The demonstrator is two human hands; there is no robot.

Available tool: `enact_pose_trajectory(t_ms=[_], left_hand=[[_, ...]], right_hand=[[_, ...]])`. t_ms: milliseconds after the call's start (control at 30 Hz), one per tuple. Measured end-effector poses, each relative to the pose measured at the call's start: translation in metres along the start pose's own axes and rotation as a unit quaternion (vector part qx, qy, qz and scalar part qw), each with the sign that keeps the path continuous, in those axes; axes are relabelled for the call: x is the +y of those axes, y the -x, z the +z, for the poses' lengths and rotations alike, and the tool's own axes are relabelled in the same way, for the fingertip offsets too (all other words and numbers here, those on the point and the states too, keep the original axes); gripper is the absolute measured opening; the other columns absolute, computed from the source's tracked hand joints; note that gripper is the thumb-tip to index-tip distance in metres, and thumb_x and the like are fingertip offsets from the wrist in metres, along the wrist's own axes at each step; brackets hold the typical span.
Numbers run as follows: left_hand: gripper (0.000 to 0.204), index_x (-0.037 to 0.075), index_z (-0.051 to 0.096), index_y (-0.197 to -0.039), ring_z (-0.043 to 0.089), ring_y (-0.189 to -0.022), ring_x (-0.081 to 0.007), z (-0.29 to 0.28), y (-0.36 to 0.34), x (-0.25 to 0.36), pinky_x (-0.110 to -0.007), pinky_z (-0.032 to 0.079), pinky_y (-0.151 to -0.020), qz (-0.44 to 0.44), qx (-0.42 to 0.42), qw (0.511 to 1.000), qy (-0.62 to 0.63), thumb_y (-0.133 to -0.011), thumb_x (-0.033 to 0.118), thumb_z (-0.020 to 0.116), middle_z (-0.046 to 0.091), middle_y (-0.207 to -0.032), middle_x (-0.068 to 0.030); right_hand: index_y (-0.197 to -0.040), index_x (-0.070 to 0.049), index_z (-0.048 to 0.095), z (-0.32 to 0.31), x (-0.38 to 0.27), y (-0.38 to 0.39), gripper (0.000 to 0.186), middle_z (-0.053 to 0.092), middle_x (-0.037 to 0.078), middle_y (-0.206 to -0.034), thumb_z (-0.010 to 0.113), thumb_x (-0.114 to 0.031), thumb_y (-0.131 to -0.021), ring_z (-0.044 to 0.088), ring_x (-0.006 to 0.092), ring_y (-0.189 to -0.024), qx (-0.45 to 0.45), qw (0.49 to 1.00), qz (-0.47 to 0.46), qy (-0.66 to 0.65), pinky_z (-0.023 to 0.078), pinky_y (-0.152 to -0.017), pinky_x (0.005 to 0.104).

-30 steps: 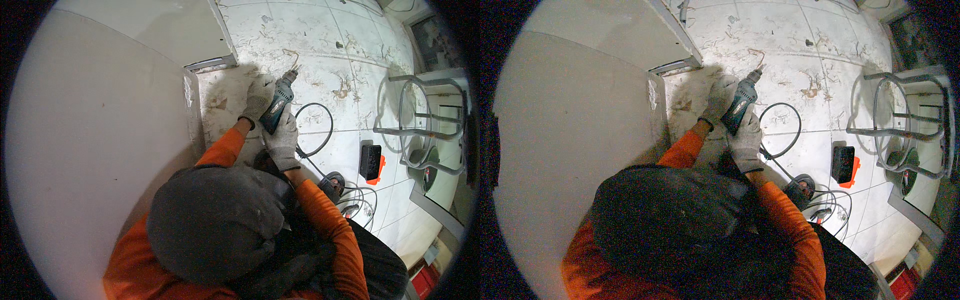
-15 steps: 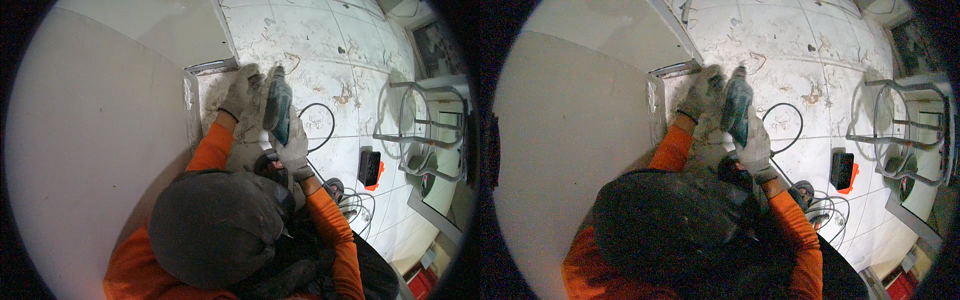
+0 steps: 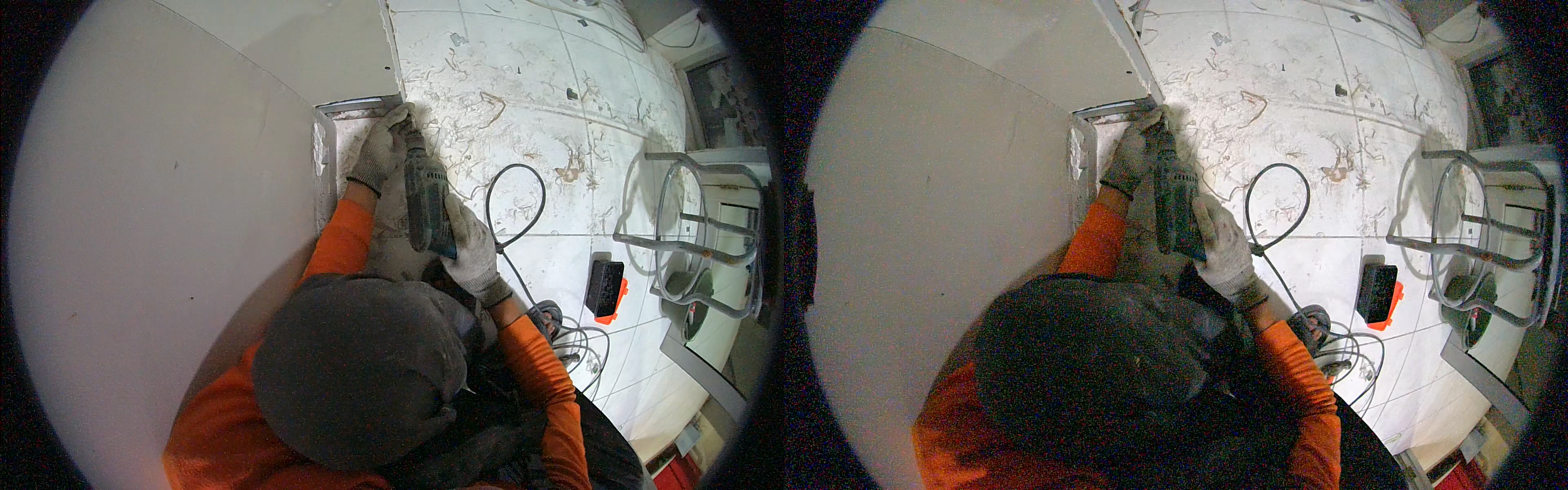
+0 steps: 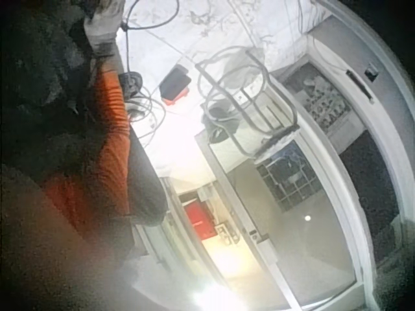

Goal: The person uses a power drill to bore a hole into the wall near a door frame, then switches to a smaller drill bit to continue the work.

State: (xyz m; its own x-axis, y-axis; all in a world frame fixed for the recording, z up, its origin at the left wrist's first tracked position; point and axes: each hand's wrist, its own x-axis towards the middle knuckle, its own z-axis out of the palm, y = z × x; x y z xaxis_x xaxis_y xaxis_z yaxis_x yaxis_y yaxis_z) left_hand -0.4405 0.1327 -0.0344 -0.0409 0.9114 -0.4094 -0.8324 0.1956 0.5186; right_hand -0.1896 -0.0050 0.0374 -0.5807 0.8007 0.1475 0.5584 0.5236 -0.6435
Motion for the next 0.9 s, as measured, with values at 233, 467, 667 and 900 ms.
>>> enact_pose_trajectory(t_ms=[233, 467, 667, 900], left_hand=[[0.011, 0.010, 0.070, -0.100, 0.063, -0.071, -0.0148, -0.009, 0.002, 0.003, -0.030, 0.056, -0.068, 0.005, 0.009, 0.999, -0.047, -0.099, 0.021, 0.067, 0.067, -0.084, 0.0015], [0.014, 0.011, 0.069, -0.099, 0.061, -0.068, -0.0147, -0.007, 0.004, 0.006, -0.031, 0.055, -0.064, -0.026, -0.031, 0.997, -0.060, -0.098, 0.025, 0.066, 0.066, -0.081, 0.0012], [0.014, 0.011, 0.066, -0.094, 0.061, -0.066, -0.0171, -0.023, -0.004, 0.003, -0.032, 0.054, -0.062, 0.000, 0.014, 0.999, -0.049, -0.096, 0.025, 0.066, 0.064, -0.077, 0.0002], [0.013, 0.010, 0.066, -0.097, 0.063, -0.069, -0.0183, -0.019, -0.003, -0.003, -0.033, 0.056, -0.065, -0.026, 0.001, 0.999, -0.033, -0.097, 0.023, 0.064, 0.066, -0.082, -0.0011]], right_hand=[[-0.158, -0.004, 0.032, -0.004, -0.003, -0.004, 0.104, 0.046, 0.025, -0.148, 0.080, -0.011, -0.066, 0.048, 0.0439, -0.134, -0.027, 1.000, 0.004, 0.002, 0.042, -0.113, 0.0487], [-0.157, -0.005, 0.033, -0.002, -0.001, -0.005, 0.102, 0.045, 0.025, -0.148, 0.080, -0.010, -0.066, 0.048, 0.0445, -0.134, -0.019, 1.000, -0.014, -0.011, 0.043, -0.113, 0.0489], [-0.157, -0.005, 0.032, -0.001, 0.000, -0.005, 0.104, 0.046, 0.026, -0.147, 0.080, -0.010, -0.065, 0.049, 0.0461, -0.132, -0.023, 1.000, -0.016, -0.003, 0.044, -0.112, 0.0501], [-0.159, -0.008, 0.030, -0.004, 0.004, -0.004, 0.106, 0.047, 0.025, -0.144, 0.081, -0.015, -0.066, 0.049, 0.0462, -0.129, -0.018, 1.000, -0.010, -0.003, 0.045, -0.108, 0.0514]])
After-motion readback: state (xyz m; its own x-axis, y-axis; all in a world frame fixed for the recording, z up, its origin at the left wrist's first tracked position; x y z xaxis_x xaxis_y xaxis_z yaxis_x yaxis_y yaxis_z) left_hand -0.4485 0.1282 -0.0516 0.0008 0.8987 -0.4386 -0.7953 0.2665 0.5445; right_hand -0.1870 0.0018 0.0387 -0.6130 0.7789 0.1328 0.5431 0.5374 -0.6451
